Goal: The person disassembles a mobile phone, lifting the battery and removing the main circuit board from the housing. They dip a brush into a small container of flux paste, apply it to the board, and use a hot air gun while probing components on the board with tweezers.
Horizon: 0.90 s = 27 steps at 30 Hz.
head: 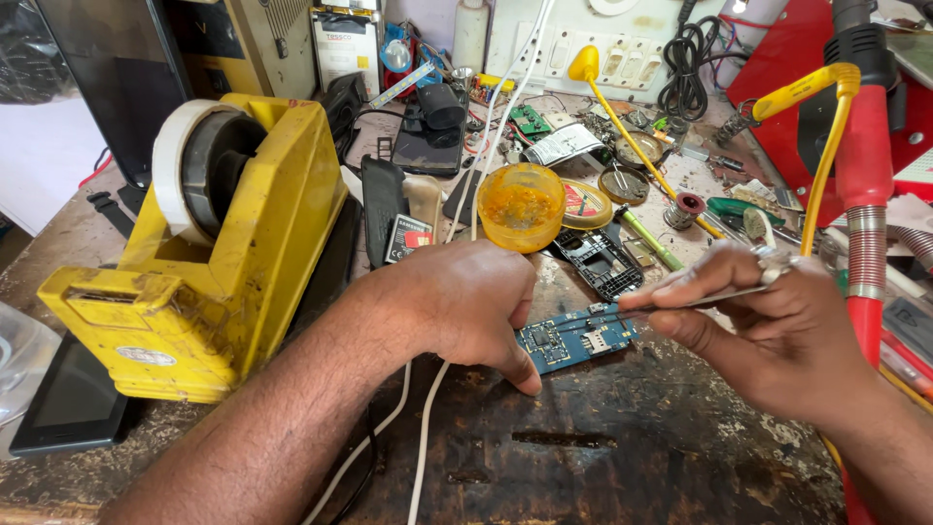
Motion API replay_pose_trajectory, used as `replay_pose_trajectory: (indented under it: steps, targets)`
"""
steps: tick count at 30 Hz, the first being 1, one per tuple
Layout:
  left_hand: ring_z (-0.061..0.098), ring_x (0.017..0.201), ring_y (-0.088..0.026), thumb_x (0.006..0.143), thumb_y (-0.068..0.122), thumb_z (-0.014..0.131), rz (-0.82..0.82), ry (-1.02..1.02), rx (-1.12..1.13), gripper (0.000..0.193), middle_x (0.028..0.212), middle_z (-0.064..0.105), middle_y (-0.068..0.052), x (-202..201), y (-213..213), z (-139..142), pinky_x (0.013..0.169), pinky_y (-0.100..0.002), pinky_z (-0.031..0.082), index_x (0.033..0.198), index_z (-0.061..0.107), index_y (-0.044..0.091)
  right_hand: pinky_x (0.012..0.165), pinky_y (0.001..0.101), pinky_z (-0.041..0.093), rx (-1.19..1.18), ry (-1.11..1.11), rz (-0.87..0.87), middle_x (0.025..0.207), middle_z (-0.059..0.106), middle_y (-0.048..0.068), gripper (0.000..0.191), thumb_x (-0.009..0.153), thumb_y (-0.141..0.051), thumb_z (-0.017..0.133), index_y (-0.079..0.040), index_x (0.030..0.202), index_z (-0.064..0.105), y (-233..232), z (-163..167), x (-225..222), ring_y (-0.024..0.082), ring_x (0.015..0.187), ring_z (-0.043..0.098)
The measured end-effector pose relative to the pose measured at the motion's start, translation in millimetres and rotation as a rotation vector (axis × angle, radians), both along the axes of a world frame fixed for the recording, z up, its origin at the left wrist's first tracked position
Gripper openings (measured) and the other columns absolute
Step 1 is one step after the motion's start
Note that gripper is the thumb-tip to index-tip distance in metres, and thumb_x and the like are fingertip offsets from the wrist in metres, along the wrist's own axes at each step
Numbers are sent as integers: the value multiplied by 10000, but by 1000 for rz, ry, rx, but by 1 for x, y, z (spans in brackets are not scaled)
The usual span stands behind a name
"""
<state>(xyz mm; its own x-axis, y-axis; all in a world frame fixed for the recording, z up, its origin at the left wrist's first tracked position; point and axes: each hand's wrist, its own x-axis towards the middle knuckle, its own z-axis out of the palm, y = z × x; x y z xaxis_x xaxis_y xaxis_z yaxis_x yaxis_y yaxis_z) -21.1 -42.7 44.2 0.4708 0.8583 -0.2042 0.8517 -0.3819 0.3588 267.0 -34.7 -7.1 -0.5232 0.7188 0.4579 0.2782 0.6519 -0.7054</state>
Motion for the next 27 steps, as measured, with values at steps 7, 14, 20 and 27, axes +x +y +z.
replay_pose_trajectory:
  steps: [7,14,20,27]
  targets:
    - [734,854,-250,553,481,928,-7,-10,8,553,827,741,-89,1,0,1,701,-430,563,855,701,76,866,317,674,-21,-42,-9,981,822,85,103,882,28,715,-28,967,726,1,0,0,222,1046,811]
    - [728,766,-241,636,567,869,-46,-311,213,553,770,731,-67,7,1,4,662,-425,538,934,710,130,848,298,627,-38,141,-77,1080,743,84,139,904,12,702,-10,1042,699,2,11,-2,198,1033,759]
    - [715,766,-264,860,412,787,-292,-608,467,327,826,743,-81,15,7,-15,660,-411,522,984,769,110,873,322,530,159,209,-165,1046,674,124,130,883,11,747,28,999,693,-9,29,-13,205,985,651]
    - [705,653,-194,860,386,801,-86,-504,266,339,714,718,-92,6,35,-30,638,-354,523,881,747,52,907,375,556,-108,860,-440,1113,631,140,211,1098,-209,647,-12,1174,649,11,45,29,234,1009,646]
